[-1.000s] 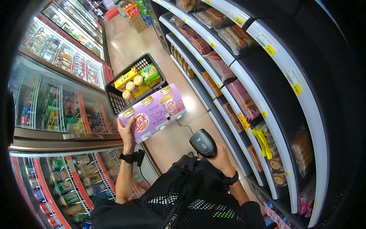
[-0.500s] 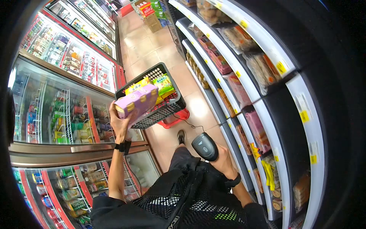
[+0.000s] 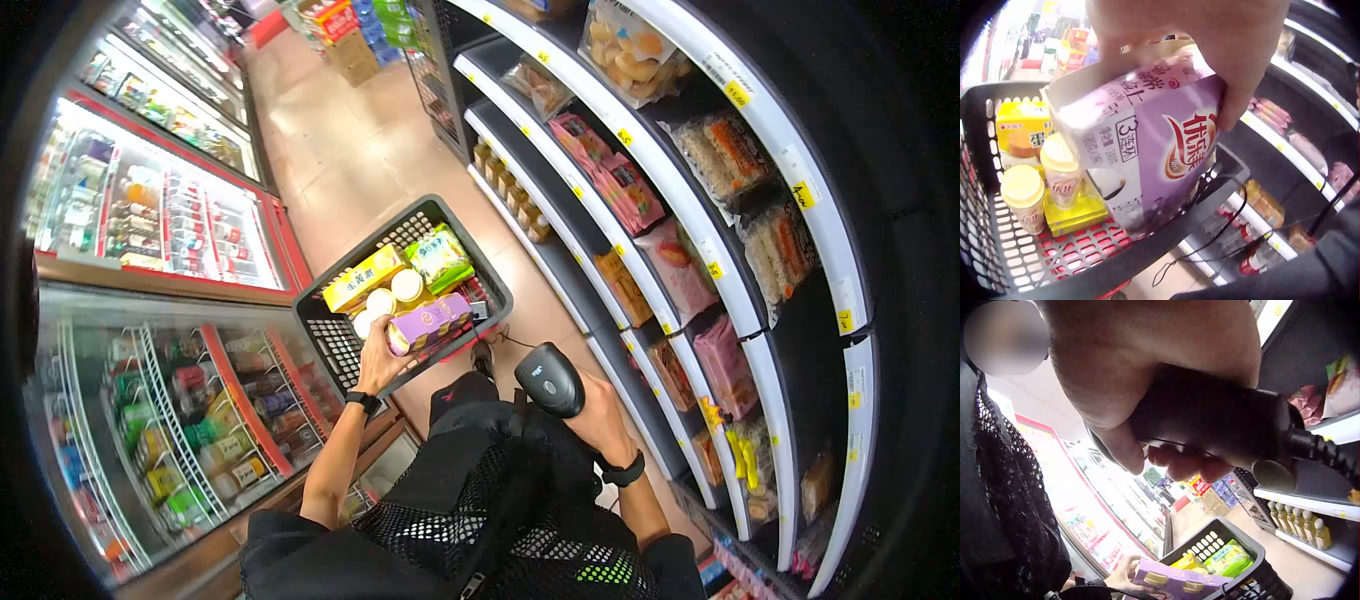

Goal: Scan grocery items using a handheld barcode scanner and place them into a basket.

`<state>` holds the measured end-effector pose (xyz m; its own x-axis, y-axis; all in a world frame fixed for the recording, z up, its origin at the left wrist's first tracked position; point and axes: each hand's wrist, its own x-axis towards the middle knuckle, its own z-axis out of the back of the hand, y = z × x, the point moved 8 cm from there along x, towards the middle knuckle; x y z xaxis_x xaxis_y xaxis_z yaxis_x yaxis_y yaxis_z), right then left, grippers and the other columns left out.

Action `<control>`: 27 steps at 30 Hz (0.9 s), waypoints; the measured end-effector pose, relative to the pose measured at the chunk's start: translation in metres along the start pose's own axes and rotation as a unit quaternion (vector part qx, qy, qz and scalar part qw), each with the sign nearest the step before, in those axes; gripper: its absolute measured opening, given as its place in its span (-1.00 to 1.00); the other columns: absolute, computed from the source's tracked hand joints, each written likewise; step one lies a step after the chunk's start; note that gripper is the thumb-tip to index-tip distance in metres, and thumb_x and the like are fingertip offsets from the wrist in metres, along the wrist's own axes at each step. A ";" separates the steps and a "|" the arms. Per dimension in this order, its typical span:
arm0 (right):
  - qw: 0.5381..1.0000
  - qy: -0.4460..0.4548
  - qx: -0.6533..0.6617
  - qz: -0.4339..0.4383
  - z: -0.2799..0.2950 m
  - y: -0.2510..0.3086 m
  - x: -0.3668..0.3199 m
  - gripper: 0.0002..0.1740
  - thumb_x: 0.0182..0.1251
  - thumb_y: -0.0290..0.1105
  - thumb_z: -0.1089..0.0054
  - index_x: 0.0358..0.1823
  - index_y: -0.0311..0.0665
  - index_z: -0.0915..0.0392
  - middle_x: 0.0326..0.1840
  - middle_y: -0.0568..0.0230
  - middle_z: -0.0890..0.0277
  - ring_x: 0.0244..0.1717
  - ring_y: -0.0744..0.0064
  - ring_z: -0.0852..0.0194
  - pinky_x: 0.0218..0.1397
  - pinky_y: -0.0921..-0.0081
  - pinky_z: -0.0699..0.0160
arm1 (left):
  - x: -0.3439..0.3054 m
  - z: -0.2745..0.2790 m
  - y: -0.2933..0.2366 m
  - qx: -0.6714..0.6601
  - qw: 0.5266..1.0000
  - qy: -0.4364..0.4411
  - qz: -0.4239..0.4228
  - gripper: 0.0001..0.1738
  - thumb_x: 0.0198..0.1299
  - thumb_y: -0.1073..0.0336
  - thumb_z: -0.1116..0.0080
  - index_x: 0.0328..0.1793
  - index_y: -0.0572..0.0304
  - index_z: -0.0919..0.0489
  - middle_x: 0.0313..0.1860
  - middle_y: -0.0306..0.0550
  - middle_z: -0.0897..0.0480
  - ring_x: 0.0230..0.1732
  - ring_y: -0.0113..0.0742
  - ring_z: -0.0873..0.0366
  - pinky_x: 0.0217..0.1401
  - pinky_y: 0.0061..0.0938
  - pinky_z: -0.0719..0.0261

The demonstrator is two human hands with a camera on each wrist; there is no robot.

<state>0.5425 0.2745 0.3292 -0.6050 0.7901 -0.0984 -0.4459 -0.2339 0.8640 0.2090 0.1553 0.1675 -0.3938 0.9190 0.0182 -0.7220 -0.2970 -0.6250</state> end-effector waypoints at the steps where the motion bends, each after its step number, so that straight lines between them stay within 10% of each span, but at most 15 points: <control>1: 1.000 -0.007 -0.009 -0.011 -0.004 0.000 0.002 -0.53 -0.05 -0.60 -0.35 0.00 -0.44 -0.55 -0.19 -0.12 -0.62 -0.14 -0.05 -0.65 -0.08 0.35 -0.57 | 0.002 -0.007 0.009 -0.008 1.000 0.013 0.000 0.02 -0.25 0.19 -0.56 0.33 0.29 -0.18 0.11 0.23 -0.51 0.11 0.12 -0.54 0.15 -0.20 -0.52; 11: 0.994 0.000 -0.036 -0.102 -0.036 0.007 0.022 -0.54 0.00 -0.58 -0.29 0.02 -0.44 -0.54 -0.16 -0.17 -0.61 -0.12 -0.05 -0.63 -0.04 0.37 -0.54 | -0.013 -0.033 0.091 -0.141 0.972 0.068 0.177 -0.01 -0.21 0.27 -0.51 0.30 0.31 -0.11 0.13 0.33 -0.46 0.21 0.14 -0.45 0.29 -0.20 -0.42; 27: 0.997 -0.012 -0.023 -0.071 -0.054 0.022 0.042 -0.55 -0.03 -0.57 -0.33 -0.03 -0.50 -0.53 -0.20 -0.09 -0.62 -0.23 0.18 -0.63 -0.07 0.42 -0.53 | -0.028 -0.034 0.116 -0.097 0.974 0.056 0.197 -0.06 -0.16 0.18 -0.52 0.29 0.34 -0.19 0.10 0.29 -0.49 0.15 0.17 -0.49 0.17 -0.20 -0.48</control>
<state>0.4714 0.2717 0.3174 -0.5180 0.8306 -0.2046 -0.5558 -0.1450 0.8185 0.1558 0.1041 0.0681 -0.5460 0.7693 -0.3318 -0.4018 -0.5880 -0.7021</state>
